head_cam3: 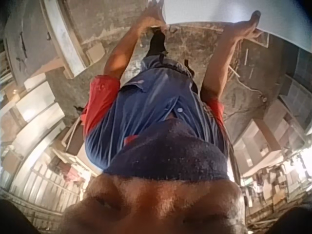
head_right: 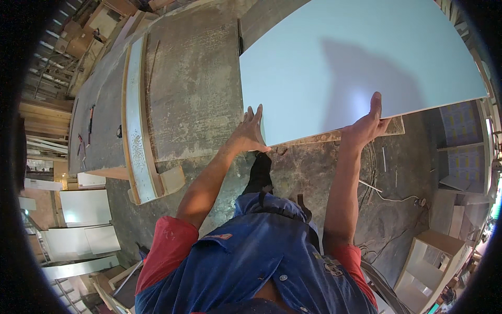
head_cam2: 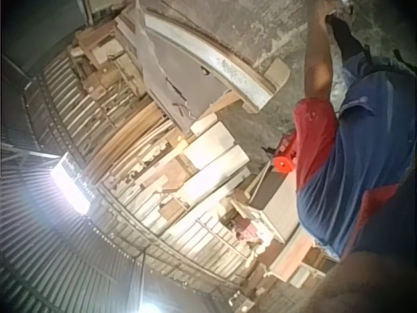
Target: The person tests the fit of a wooden panel against a structure and a cabinet, marks the panel with a pencil on a workbench, and turns the panel by hand.
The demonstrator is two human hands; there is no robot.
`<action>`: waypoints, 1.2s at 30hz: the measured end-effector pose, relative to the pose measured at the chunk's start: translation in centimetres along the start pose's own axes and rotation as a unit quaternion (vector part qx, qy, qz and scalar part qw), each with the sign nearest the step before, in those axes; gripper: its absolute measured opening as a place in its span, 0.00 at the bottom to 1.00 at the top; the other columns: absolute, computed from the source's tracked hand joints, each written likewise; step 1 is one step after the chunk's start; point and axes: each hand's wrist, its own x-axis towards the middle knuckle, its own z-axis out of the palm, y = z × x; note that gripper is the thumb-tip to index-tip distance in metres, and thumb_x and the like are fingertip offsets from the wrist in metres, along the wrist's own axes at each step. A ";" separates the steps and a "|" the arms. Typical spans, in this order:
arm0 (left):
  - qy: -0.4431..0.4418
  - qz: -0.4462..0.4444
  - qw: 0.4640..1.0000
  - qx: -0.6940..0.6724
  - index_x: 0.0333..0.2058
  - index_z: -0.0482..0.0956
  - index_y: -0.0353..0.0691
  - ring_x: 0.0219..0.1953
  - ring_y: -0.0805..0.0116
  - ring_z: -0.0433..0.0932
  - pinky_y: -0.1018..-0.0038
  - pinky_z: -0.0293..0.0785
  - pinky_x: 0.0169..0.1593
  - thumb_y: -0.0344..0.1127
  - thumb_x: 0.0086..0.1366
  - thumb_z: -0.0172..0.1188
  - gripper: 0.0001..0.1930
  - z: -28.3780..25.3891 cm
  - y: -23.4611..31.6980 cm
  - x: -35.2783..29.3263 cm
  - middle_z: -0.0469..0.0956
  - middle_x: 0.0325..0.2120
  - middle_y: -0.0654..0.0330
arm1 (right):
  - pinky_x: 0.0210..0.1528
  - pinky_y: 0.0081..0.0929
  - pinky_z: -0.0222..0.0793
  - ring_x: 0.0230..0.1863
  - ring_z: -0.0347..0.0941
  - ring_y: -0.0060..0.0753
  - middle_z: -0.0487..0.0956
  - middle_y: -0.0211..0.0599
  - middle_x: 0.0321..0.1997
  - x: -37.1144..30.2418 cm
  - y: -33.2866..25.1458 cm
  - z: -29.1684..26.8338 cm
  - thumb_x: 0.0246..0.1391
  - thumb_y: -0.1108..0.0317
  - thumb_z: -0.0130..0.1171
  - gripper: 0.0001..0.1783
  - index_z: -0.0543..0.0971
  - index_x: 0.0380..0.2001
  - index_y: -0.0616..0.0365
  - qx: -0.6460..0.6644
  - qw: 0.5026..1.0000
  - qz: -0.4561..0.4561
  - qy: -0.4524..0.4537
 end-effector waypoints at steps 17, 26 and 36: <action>-0.005 -0.028 1.000 -0.011 0.70 0.33 0.48 0.70 0.38 0.44 0.48 0.56 0.68 0.56 0.26 0.79 0.77 -1.3 -0.3 1.8 0.39 0.68 0.32 | 0.43 0.38 0.78 0.48 0.72 0.36 0.71 0.36 0.50 1.3 1.5 1.1 0.55 0.71 0.60 0.21 0.70 0.52 0.54 -0.008 1.000 -0.003 -0.005; 0.003 -0.007 0.999 -0.036 0.71 0.34 0.48 0.70 0.35 0.40 0.47 0.56 0.67 0.53 0.26 0.80 0.77 -1.8 -1.0 3.0 0.36 0.67 0.31 | 0.45 0.38 0.74 0.50 0.70 0.35 0.71 0.36 0.51 2.3 2.7 1.5 0.55 0.70 0.61 0.22 0.69 0.53 0.55 0.000 1.000 -0.003 -0.015; 0.014 0.017 0.999 -0.036 0.70 0.34 0.40 0.69 0.36 0.44 0.53 0.57 0.68 0.50 0.36 0.77 0.70 -1.2 -1.1 2.6 0.37 0.68 0.31 | 0.51 0.36 0.68 0.49 0.69 0.34 0.71 0.39 0.51 2.6 3.2 2.5 0.56 0.72 0.58 0.24 0.67 0.56 0.62 0.024 0.998 -0.050 -0.034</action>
